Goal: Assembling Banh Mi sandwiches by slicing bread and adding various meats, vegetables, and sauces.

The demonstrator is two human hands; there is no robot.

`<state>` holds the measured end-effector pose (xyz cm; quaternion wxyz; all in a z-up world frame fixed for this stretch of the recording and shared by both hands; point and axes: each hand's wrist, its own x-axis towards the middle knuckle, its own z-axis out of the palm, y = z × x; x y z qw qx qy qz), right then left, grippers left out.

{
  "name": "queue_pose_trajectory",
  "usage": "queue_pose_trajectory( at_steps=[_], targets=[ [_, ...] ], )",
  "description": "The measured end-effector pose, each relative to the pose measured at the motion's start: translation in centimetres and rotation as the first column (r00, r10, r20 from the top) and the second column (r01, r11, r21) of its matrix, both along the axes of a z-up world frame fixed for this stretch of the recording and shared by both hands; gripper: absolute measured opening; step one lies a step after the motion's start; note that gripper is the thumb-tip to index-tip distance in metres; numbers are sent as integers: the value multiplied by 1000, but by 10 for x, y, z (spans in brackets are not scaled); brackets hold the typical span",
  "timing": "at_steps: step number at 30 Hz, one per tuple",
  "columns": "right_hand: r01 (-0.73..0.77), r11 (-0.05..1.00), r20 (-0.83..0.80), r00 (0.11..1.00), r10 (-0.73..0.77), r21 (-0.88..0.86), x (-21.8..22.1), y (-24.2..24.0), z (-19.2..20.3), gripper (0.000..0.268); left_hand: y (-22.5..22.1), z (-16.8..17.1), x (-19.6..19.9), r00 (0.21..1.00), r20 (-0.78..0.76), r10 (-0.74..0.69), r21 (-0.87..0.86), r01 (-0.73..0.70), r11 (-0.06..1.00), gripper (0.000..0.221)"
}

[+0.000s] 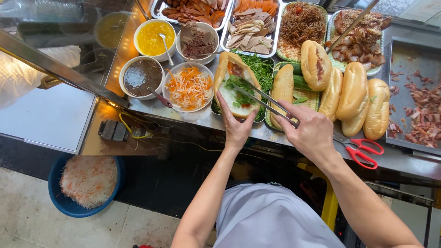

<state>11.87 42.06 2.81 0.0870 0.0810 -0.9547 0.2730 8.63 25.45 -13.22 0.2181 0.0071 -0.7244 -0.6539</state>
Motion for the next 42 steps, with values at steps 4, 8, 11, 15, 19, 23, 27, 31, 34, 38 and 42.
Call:
queue_pose_trajectory(
  at_steps=[4,8,11,15,19,23,27,31,34,38,42],
  targets=[
    [-114,991,-212,972,96,-72,-13,1,-17,33,0,11,19,1000,-3,-2,-76,2,997,122],
    [-115,990,-159,982,101,-80,-9,-9,-7,36,3,10,25,1000,11,-11,-11,11,1000,122],
    [-26,995,16,999,28,-94,3,-12,4,41,-2,6,21,999,37,4,63,-7,998,124],
    [-69,997,13,998,69,-28,20,-7,-3,37,-10,2,9,998,13,58,94,-59,994,125],
    [-64,998,41,997,63,20,24,-3,-4,38,-14,1,7,998,-31,59,70,-56,996,125],
    [-19,1000,87,996,19,-8,27,9,9,40,-14,10,10,1000,-2,-6,129,6,992,126],
    [13,999,102,995,-9,-39,26,52,13,43,-13,2,6,1000,1,-15,69,15,997,124],
    [213,925,108,960,-258,314,14,119,-1,42,-8,1,10,997,2,-73,68,73,995,121],
    [68,865,135,979,-155,497,-6,158,-54,43,-1,-2,16,990,26,-139,79,136,987,121],
    [92,886,205,957,-205,455,-21,170,-77,44,8,1,20,987,51,-153,14,152,988,121],
    [88,833,365,870,-331,546,-17,165,-52,43,10,5,22,978,70,-195,26,193,981,121]
  ],
)
